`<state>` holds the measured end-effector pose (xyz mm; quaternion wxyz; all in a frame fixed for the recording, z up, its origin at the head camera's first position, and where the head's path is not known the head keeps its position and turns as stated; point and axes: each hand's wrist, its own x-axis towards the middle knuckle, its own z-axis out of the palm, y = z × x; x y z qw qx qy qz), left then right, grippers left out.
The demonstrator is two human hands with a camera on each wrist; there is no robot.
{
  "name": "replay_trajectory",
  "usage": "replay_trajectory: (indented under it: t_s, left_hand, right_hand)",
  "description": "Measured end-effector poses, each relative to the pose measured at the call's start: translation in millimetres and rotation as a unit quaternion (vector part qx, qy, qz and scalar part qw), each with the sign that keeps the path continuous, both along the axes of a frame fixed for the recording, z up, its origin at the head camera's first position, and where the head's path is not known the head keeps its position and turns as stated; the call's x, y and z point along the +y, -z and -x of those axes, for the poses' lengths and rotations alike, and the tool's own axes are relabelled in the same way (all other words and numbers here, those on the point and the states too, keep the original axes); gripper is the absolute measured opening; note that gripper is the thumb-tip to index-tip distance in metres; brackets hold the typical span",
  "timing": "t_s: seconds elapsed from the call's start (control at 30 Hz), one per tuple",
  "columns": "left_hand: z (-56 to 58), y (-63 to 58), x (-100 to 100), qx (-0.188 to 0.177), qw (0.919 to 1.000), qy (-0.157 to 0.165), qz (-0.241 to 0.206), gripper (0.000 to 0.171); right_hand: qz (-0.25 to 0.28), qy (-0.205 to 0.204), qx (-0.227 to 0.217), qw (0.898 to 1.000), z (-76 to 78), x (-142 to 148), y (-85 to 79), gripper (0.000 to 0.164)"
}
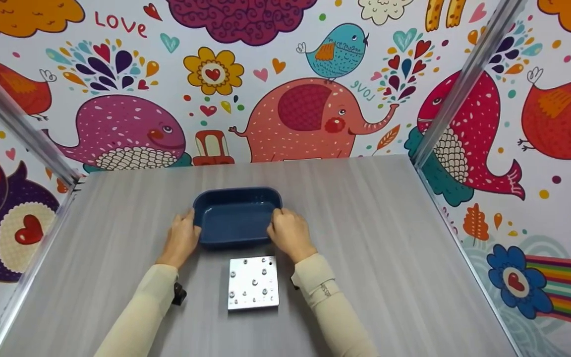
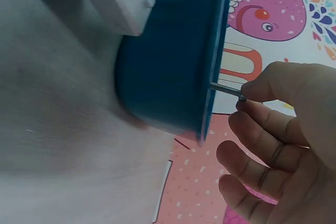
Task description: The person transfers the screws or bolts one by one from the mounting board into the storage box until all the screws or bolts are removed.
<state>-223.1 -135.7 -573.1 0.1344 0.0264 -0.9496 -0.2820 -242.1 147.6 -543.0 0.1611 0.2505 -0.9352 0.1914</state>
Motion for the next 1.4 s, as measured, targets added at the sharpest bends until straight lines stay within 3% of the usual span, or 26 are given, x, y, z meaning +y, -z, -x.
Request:
replay_trajectory:
  t_s: [0.2, 0.5, 0.7, 1.03, 1.23, 1.4]
  left_hand:
    - [1.2, -0.8, 0.9, -0.007, 1.0, -0.003, -0.003, 0.05]
    - [0.6, 0.5, 0.3, -0.013, 0.9999, -0.003, -0.004, 0.051]
    - [0.1, 1.4, 0.4, 0.005, 1.0, -0.001, 0.003, 0.051]
    - [1.0, 4.9, -1.6, 0.024, 0.9995, 0.002, 0.02, 0.049]
    - [0.5, 6.0, -1.8, 0.037, 0.9992, 0.005, 0.016, 0.049]
    - [0.7, 5.7, -1.8, 0.038, 0.9991, 0.002, 0.016, 0.05]
  right_hand:
    - [0.003, -0.003, -0.011, 1.0, 0.8, 2.0, 1.9, 0.007]
    - [0.007, 0.0, 0.002, 1.0, -5.0, 6.3, -8.2, 0.008]
    - [0.006, -0.008, 0.013, 1.0, -17.7, 9.8, -19.3, 0.009]
    - [0.011, -0.037, 0.088, 0.995, -42.3, 11.9, -40.4, 0.012]
    - [0.002, -0.043, 0.096, 0.994, -58.9, 7.3, -48.2, 0.012]
    - [-0.004, -0.051, 0.088, 0.995, -63.2, -0.1, -47.9, 0.013]
